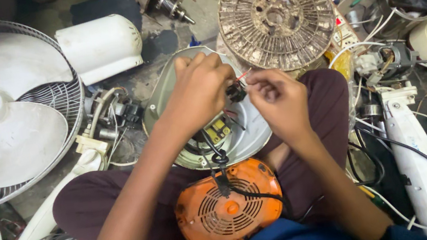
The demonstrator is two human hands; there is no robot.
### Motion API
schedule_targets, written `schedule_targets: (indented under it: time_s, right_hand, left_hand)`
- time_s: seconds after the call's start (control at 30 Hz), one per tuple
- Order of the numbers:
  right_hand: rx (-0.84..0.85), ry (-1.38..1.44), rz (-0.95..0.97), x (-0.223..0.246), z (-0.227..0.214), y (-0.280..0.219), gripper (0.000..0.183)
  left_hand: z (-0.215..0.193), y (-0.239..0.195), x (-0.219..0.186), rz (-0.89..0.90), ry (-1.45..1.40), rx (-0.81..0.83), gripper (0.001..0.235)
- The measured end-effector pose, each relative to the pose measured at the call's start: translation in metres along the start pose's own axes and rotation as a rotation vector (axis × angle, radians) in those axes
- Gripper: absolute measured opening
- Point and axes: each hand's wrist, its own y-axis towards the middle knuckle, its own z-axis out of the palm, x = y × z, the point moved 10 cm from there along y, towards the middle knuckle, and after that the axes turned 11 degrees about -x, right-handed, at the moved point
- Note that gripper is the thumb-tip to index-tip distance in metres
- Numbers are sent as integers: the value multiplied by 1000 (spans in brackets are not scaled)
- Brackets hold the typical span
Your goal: The person sits on the floor and repairs a fan motor by stripping wires with pliers, twisting them together, and securing connections with a screwdriver. The person handles an orange fan housing and a white fan motor casing while working.
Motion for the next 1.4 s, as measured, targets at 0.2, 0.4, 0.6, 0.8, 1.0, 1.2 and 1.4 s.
schedule_targets:
  time_s: [0.2, 0.4, 0.6, 0.8, 1.0, 1.2, 1.4]
  right_hand:
    - [-245, 172, 151, -19, -32, -19, 10]
    - [-234, 193, 193, -28, -25, -36, 11]
    - [-209, 208, 191, -29, -23, -33, 11]
    - [-194, 196, 162, -25, -25, -33, 12]
    - [-188, 200, 174, -31, -23, -36, 13]
    - [-203, 186, 111, -25, -25, -34, 12]
    - [-205, 177, 106, -21, -28, -32, 12]
  left_hand:
    - [18, 6, -19, 177, 167, 135, 11]
    - [23, 10, -23, 257, 246, 157, 15]
    - [27, 9, -17, 228, 228, 228, 19]
    - [25, 10, -15, 214, 178, 204, 20]
    - [24, 3, -17, 245, 212, 178, 17]
    - [34, 1, -19, 278, 269, 194, 14]
    - [35, 2, -15, 280, 283, 106, 12]
